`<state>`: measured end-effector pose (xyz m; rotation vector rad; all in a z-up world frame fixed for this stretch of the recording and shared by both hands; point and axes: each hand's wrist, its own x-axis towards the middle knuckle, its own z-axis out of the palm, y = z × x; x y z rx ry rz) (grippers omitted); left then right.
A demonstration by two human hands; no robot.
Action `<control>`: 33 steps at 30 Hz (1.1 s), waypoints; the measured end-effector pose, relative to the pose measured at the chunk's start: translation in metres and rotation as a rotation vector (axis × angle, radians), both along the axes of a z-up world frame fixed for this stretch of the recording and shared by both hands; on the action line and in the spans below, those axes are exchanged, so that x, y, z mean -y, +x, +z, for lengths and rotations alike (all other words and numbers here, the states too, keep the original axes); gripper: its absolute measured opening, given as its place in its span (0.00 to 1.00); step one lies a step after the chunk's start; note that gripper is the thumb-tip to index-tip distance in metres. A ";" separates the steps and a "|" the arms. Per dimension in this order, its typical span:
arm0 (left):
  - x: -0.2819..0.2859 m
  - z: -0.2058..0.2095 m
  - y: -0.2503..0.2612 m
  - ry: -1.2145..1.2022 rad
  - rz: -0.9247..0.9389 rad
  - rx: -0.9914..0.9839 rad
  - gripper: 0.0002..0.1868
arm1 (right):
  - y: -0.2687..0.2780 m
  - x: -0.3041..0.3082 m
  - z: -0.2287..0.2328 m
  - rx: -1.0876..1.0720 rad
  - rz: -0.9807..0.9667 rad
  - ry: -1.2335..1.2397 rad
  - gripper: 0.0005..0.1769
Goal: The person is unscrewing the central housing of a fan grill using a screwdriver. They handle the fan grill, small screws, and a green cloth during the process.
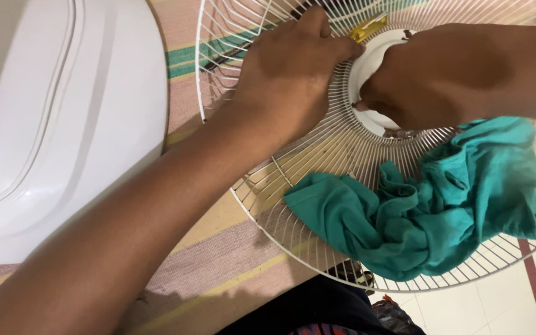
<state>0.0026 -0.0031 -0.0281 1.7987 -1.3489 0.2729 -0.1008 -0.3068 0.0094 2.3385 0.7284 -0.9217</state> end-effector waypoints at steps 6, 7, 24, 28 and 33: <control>0.005 -0.005 -0.004 -0.010 0.070 0.053 0.23 | 0.018 0.012 -0.011 -0.123 -0.070 0.010 0.23; 0.004 -0.006 -0.005 -0.021 0.074 0.052 0.22 | 0.023 0.009 -0.011 -0.166 -0.077 0.034 0.23; 0.010 -0.002 -0.006 0.036 0.089 -0.135 0.21 | 0.039 -0.019 -0.003 -0.296 -0.149 0.066 0.21; 0.008 0.008 -0.001 0.172 0.074 -0.180 0.23 | 0.050 -0.016 0.001 -0.300 0.074 0.176 0.20; 0.009 0.007 0.000 0.197 0.045 -0.265 0.19 | 0.046 -0.002 -0.001 -0.278 0.505 0.638 0.23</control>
